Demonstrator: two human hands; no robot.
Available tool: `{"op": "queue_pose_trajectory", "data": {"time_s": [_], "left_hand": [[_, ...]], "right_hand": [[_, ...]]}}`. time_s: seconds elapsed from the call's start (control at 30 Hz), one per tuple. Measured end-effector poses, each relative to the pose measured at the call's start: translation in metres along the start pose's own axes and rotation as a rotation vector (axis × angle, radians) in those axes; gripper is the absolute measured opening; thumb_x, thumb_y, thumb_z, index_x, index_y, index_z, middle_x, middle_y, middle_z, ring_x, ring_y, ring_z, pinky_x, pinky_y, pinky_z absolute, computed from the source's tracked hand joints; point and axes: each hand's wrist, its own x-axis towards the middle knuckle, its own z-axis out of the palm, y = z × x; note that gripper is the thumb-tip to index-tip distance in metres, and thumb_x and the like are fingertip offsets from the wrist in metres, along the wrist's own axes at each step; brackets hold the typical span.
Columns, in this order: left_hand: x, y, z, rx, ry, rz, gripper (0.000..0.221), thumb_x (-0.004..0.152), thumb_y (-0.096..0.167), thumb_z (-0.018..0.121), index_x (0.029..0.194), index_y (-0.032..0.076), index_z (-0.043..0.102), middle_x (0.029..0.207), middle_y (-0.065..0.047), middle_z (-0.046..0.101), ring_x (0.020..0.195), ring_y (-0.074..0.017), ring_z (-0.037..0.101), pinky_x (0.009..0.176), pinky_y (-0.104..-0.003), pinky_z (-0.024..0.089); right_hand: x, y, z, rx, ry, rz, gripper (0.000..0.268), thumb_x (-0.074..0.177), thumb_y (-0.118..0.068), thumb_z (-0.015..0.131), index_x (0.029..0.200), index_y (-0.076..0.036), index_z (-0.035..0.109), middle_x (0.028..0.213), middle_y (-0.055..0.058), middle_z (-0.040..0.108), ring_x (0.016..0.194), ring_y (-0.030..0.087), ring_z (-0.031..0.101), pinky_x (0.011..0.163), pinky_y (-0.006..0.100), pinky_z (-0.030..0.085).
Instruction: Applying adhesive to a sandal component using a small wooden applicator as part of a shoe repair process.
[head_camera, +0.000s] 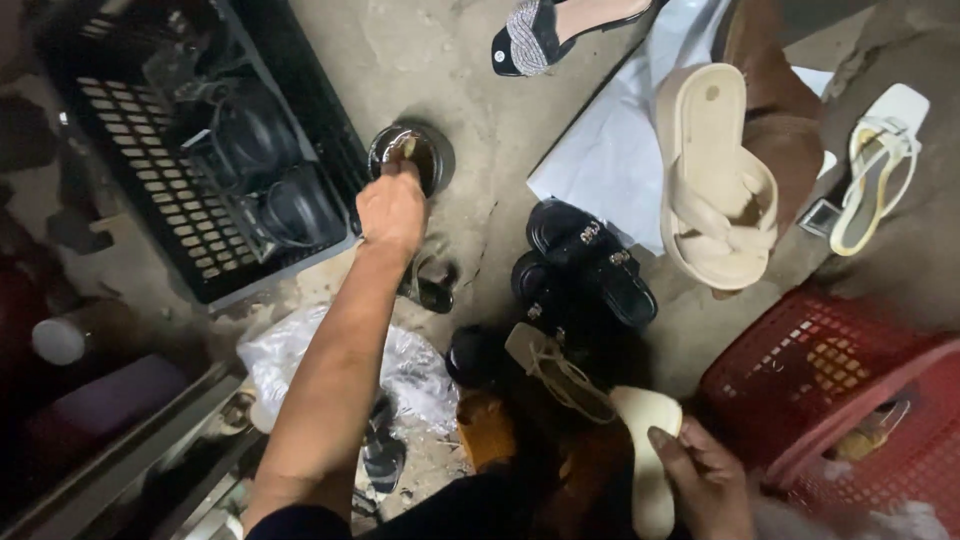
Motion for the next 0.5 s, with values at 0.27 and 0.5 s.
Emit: {"op": "queue_pose_trajectory", "data": {"time_s": [0.27, 0.5], "left_hand": [[-0.010, 0.005, -0.001, 0.270, -0.080, -0.034, 0.021, 0.085, 0.003, 0.061, 0.087, 0.018, 0.075, 0.079, -0.007, 0.076, 0.076, -0.0287, 0.077, 0.058, -0.038, 0.061], [0.007, 0.005, 0.025, 0.313, -0.092, -0.035, 0.023, 0.080, 0.000, 0.068, 0.073, 0.022, 0.073, 0.069, -0.004, 0.075, 0.069, -0.0264, 0.077, 0.047, -0.038, 0.059]], "right_hand": [[0.009, -0.015, 0.012, 0.021, 0.061, 0.082, 0.032, 0.094, -0.002, 0.067, 0.123, 0.004, 0.078, 0.103, 0.014, 0.077, 0.093, 0.021, 0.064, 0.084, 0.031, 0.045], [0.011, -0.002, 0.005, 0.085, -0.019, 0.006, 0.033, 0.093, 0.002, 0.066, 0.123, 0.008, 0.077, 0.103, 0.017, 0.078, 0.093, 0.022, 0.065, 0.083, 0.033, 0.049]]}}
